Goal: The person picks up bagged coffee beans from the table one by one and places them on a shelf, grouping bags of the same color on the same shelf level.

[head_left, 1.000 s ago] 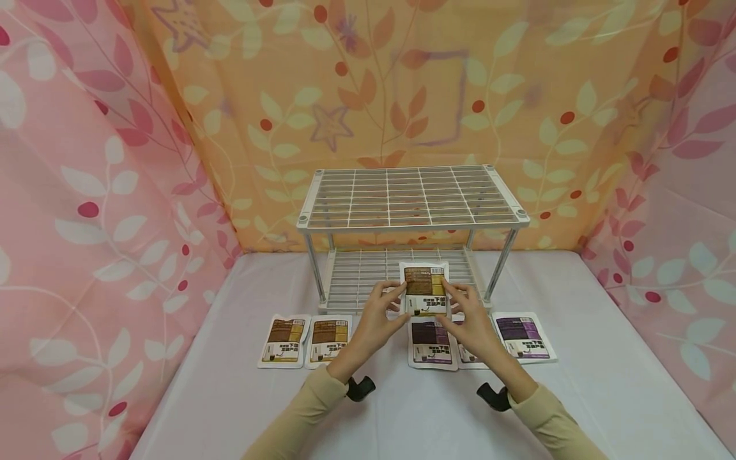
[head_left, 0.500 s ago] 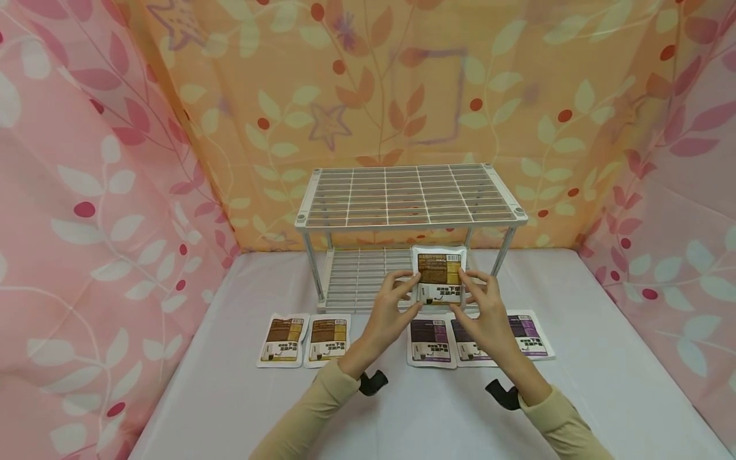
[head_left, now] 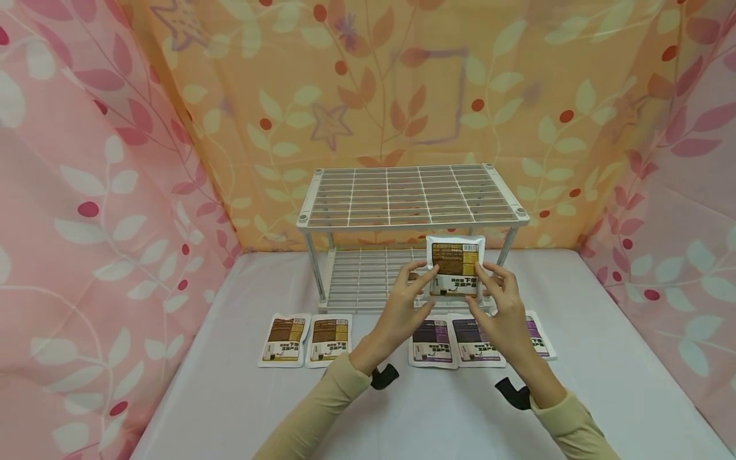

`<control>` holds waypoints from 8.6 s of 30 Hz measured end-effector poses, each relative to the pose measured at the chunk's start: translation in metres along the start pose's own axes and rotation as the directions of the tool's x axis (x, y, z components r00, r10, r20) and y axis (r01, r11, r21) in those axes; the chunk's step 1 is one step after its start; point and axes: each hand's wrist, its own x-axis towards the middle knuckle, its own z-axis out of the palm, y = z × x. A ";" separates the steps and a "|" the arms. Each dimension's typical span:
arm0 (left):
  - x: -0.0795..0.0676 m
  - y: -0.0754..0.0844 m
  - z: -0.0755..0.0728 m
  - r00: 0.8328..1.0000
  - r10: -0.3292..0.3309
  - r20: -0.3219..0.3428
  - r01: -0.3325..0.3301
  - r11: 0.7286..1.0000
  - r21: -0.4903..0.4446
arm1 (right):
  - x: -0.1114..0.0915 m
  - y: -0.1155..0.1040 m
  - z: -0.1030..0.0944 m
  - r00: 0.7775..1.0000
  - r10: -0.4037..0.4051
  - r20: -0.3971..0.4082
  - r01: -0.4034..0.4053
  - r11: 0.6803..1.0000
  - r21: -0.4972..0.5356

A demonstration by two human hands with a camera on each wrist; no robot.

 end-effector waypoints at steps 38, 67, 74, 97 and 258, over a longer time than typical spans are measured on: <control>0.058 0.025 -0.002 0.969 0.222 -0.105 -0.209 0.971 0.120 | 0.053 0.018 -0.047 0.992 -0.129 0.005 0.129 0.991 -0.043; 0.111 0.022 0.000 0.984 0.177 -0.028 -0.162 0.944 0.288 | 0.105 0.053 -0.056 0.986 -0.117 0.118 0.125 0.990 -0.061; 0.118 0.019 0.002 0.983 0.179 -0.031 -0.160 0.932 0.325 | 0.111 0.062 -0.054 0.985 -0.107 0.137 0.119 0.990 -0.078; 0.133 0.017 0.007 0.988 0.150 -0.035 -0.123 0.908 0.400 | 0.125 0.076 -0.053 0.980 -0.142 0.137 0.151 0.987 -0.058; -0.148 -0.132 -0.092 0.854 -0.518 0.052 0.445 0.777 0.444 | -0.050 -0.028 0.194 0.675 -0.085 0.733 -0.212 0.929 0.303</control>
